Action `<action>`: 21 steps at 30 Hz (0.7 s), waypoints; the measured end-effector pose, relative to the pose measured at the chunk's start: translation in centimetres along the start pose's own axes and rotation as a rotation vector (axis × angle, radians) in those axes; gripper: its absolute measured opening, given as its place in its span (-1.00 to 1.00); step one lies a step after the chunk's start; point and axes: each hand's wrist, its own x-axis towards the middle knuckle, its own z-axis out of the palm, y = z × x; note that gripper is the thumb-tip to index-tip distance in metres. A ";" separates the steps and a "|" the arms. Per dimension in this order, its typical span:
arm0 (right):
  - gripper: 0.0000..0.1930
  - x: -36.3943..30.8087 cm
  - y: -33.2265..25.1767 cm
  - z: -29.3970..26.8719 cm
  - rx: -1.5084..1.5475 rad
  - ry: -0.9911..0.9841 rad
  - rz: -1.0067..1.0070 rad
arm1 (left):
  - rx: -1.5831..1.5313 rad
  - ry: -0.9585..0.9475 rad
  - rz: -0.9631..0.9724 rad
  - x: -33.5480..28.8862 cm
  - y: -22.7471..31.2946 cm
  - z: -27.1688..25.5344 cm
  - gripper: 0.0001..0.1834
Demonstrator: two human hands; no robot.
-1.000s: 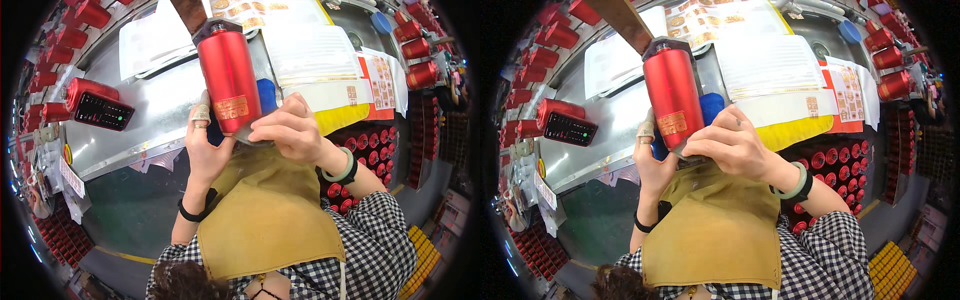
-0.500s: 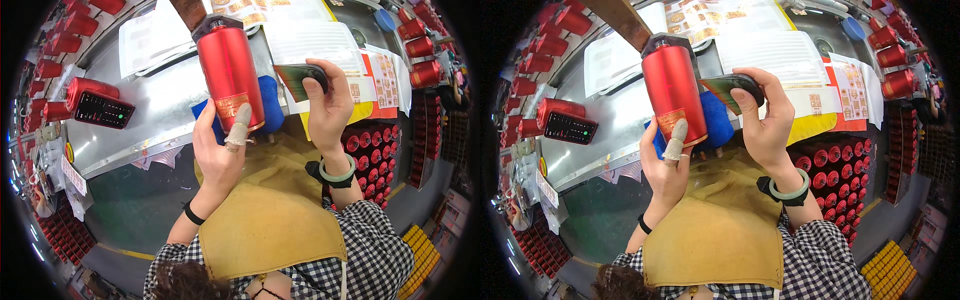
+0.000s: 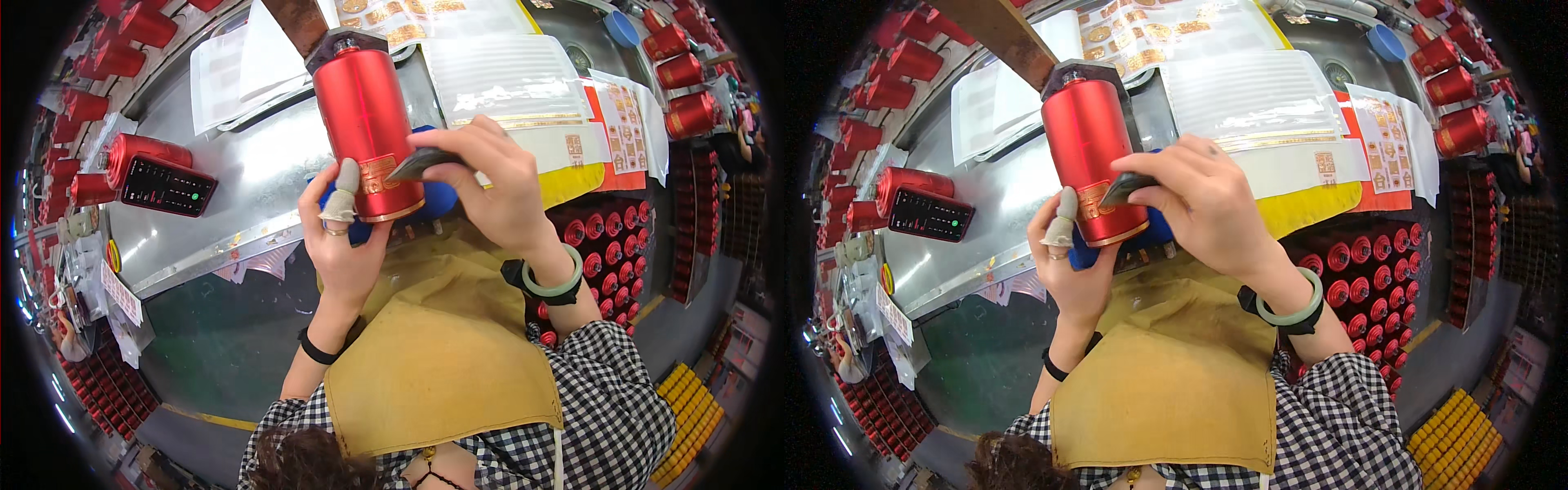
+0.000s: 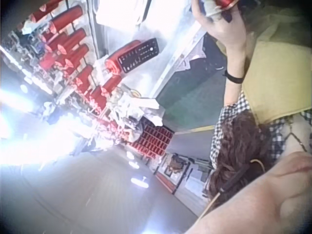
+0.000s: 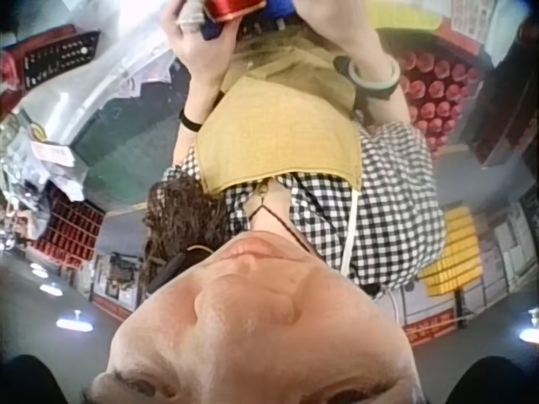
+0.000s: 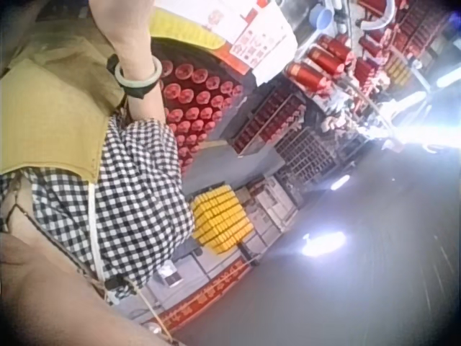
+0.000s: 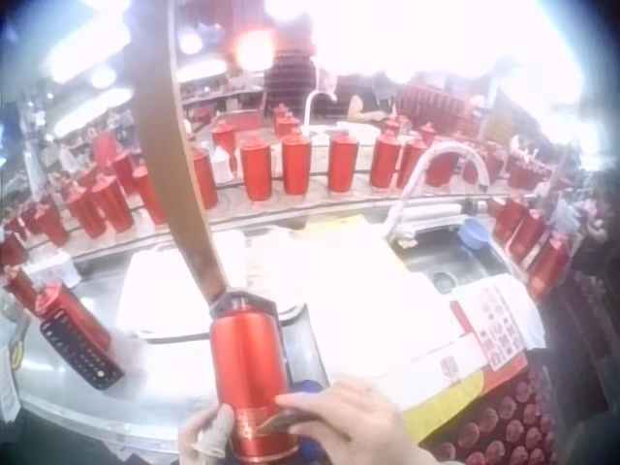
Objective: Applying labels and cleaning the exterior of red cylindrical canisters at a factory workstation.
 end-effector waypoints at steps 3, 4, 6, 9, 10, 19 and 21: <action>-0.70 1.5 0.1 0.5 -0.144 -0.081 -0.160 | -0.013 0.006 -0.059 0.2 -0.2 0.2 -0.05; -0.71 2.0 0.2 0.8 -0.226 -0.014 -0.243 | -0.124 -0.010 -0.172 0.0 -0.6 0.5 -0.04; -0.74 2.8 0.7 1.0 -0.367 0.104 -0.411 | -0.348 -0.039 -0.317 0.3 -0.9 0.7 -0.06; -0.78 2.2 0.2 1.1 -0.302 0.026 -0.502 | -0.239 -0.129 -0.234 0.1 -3.0 0.8 -0.03; -0.78 1.2 0.0 1.6 -0.193 -0.063 -0.482 | -0.237 -0.106 -0.230 -0.1 -2.9 0.9 -0.04; -0.76 1.9 1.4 0.9 -0.252 0.011 -0.491 | -0.247 0.029 -0.079 0.6 -0.3 -0.1 -0.03; -0.78 0.1 -0.3 1.2 -0.036 -0.166 -0.499 | -0.715 -0.008 -0.444 1.0 -0.3 0.7 0.02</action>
